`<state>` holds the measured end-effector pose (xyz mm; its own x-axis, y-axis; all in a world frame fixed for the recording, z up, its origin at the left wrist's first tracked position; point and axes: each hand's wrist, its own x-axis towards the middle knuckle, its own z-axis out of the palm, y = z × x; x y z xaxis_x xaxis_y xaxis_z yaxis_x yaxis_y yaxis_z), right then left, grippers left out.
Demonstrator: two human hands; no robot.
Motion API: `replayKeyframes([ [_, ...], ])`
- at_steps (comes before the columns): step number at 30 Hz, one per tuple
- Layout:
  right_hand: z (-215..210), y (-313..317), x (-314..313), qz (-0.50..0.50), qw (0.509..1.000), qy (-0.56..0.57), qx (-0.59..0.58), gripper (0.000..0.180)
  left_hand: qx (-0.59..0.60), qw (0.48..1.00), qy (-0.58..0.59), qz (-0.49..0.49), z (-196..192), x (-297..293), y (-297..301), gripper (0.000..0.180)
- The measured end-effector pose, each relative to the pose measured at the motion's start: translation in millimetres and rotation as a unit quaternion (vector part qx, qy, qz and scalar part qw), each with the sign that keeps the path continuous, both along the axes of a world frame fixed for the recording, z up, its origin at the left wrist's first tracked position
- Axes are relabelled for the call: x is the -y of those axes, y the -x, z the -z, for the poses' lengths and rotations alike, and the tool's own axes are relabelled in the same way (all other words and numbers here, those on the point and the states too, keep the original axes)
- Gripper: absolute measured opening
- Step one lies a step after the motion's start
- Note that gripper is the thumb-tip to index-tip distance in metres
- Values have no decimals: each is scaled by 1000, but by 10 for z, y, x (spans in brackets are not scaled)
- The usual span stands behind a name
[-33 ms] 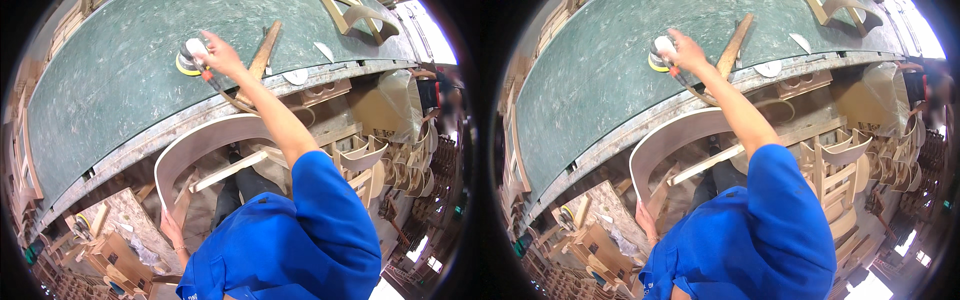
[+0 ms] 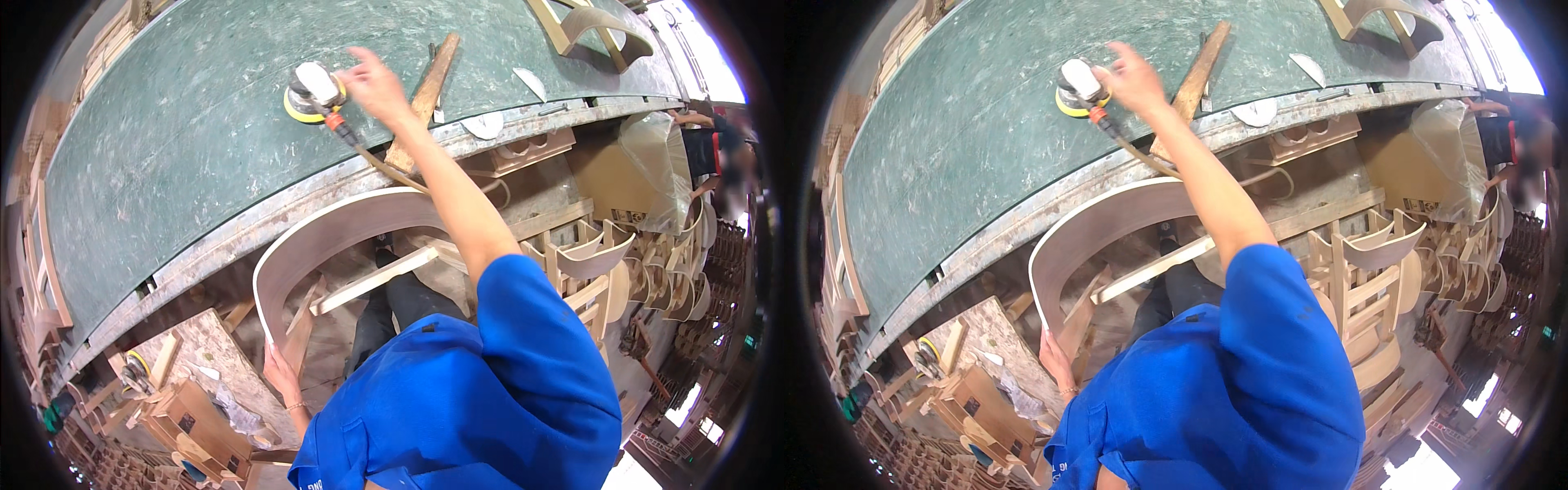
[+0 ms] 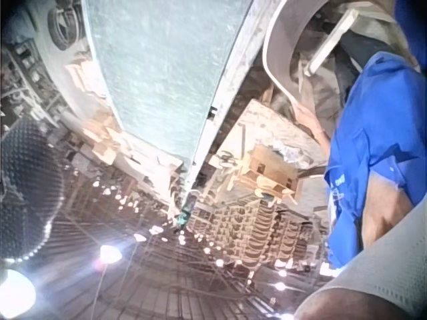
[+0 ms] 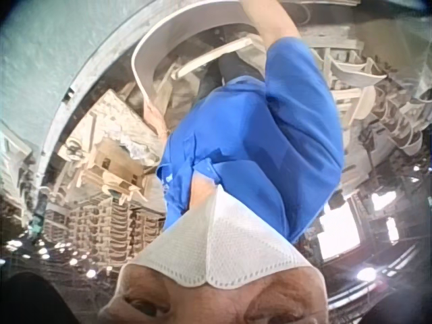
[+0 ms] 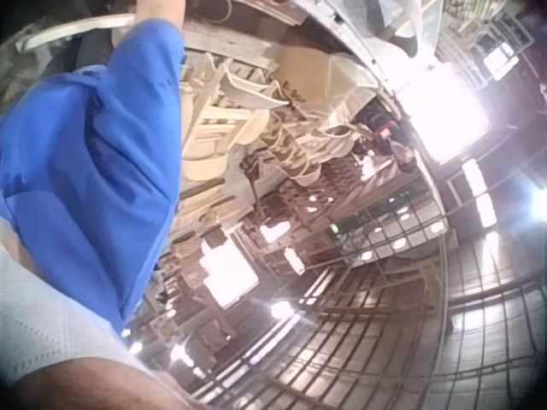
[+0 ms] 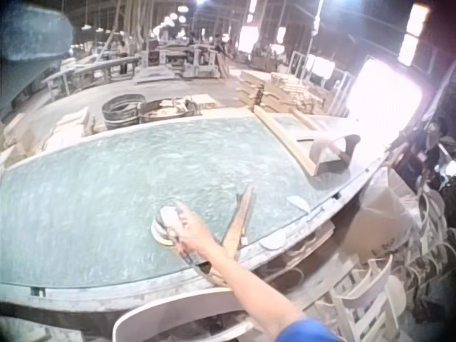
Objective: The person sands wooden chair parts using a handheld electric sander. They pick up curved and straight pieces, sand edges and surfaces, flip pieces to reach different sides, and place finished parts on the workbench.
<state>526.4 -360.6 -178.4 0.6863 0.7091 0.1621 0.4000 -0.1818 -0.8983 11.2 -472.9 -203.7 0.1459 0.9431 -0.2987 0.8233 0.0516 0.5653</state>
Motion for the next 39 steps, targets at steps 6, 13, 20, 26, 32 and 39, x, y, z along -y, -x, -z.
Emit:
replayKeyframes([
  [6,503,-1212,1075,334,924,171,68,51,108,982,131,-81,51,-144,-34,43],
  [13,423,-1007,622,225,891,393,27,83,35,996,-60,-61,-30,-446,-470,39],
  [20,401,-996,217,116,896,392,175,57,118,969,-139,165,-163,-836,-1764,28],
  [26,-157,-968,456,21,947,318,21,64,260,947,-36,185,-475,-896,-2739,36],
  [32,-681,-572,854,-108,966,134,-194,68,540,707,456,-10,-928,-764,-3832,40],
  [39,224,-2855,1885,247,921,278,120,63,496,736,448,-104,-877,-776,-3241,34],
])
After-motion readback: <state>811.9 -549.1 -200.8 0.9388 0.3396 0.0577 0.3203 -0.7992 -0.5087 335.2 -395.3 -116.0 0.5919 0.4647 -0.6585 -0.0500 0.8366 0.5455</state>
